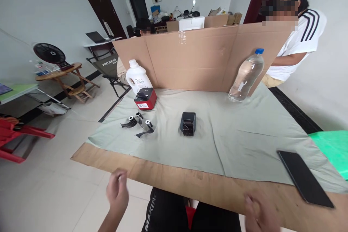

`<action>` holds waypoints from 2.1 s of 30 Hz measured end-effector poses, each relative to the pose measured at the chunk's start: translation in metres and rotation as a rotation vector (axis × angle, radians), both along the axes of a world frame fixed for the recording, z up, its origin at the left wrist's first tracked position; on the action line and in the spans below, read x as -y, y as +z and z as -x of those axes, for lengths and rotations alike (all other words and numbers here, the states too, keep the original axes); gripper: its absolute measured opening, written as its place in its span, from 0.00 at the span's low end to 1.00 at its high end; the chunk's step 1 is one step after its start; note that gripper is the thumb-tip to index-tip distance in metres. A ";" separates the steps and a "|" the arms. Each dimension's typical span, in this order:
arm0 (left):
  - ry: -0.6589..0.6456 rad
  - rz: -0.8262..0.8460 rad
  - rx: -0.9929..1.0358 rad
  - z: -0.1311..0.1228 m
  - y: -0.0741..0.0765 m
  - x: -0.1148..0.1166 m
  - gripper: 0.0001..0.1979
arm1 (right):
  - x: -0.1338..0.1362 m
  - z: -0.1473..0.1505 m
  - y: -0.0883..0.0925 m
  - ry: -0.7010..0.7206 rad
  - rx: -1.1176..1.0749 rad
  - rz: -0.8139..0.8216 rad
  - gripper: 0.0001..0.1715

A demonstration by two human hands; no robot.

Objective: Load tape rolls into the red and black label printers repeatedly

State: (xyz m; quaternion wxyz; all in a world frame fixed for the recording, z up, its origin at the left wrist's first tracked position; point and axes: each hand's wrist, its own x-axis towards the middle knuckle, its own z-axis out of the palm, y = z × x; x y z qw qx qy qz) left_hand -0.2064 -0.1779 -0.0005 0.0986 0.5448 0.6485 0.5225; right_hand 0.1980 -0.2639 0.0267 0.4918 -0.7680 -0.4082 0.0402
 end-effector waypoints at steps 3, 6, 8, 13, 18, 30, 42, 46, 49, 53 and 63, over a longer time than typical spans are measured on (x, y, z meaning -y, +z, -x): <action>-0.399 0.113 0.018 -0.061 0.030 -0.101 0.12 | -0.124 0.023 0.015 0.316 -0.207 -0.097 0.15; -0.566 0.234 -0.092 -0.127 0.030 -0.192 0.16 | -0.248 0.055 0.005 0.450 -0.469 -0.244 0.17; -0.575 0.266 -0.218 -0.154 0.016 -0.230 0.20 | -0.302 0.069 -0.016 0.440 -0.611 -0.252 0.23; -0.582 0.309 -0.358 -0.165 -0.020 -0.248 0.21 | -0.331 0.069 -0.062 0.470 -0.745 -0.285 0.28; -0.562 0.311 -0.390 -0.164 -0.022 -0.242 0.21 | -0.325 0.067 -0.062 0.484 -0.679 -0.299 0.23; -0.582 0.260 -0.263 -0.164 -0.025 -0.245 0.21 | -0.332 0.067 -0.058 0.476 -0.714 -0.265 0.21; -0.586 0.276 -0.232 -0.165 -0.026 -0.246 0.18 | -0.339 0.066 -0.067 0.460 -0.740 -0.321 0.20; -0.586 0.260 -0.314 -0.165 -0.029 -0.247 0.18 | -0.340 0.064 -0.068 0.465 -0.721 -0.296 0.20; -0.575 0.250 -0.369 -0.165 -0.029 -0.247 0.19 | -0.339 0.064 -0.068 0.466 -0.706 -0.283 0.21; -0.572 0.248 -0.410 -0.165 -0.026 -0.247 0.18 | -0.340 0.064 -0.068 0.461 -0.686 -0.274 0.21; -0.561 0.264 -0.526 -0.167 -0.024 -0.247 0.20 | -0.339 0.065 -0.067 0.460 -0.680 -0.275 0.22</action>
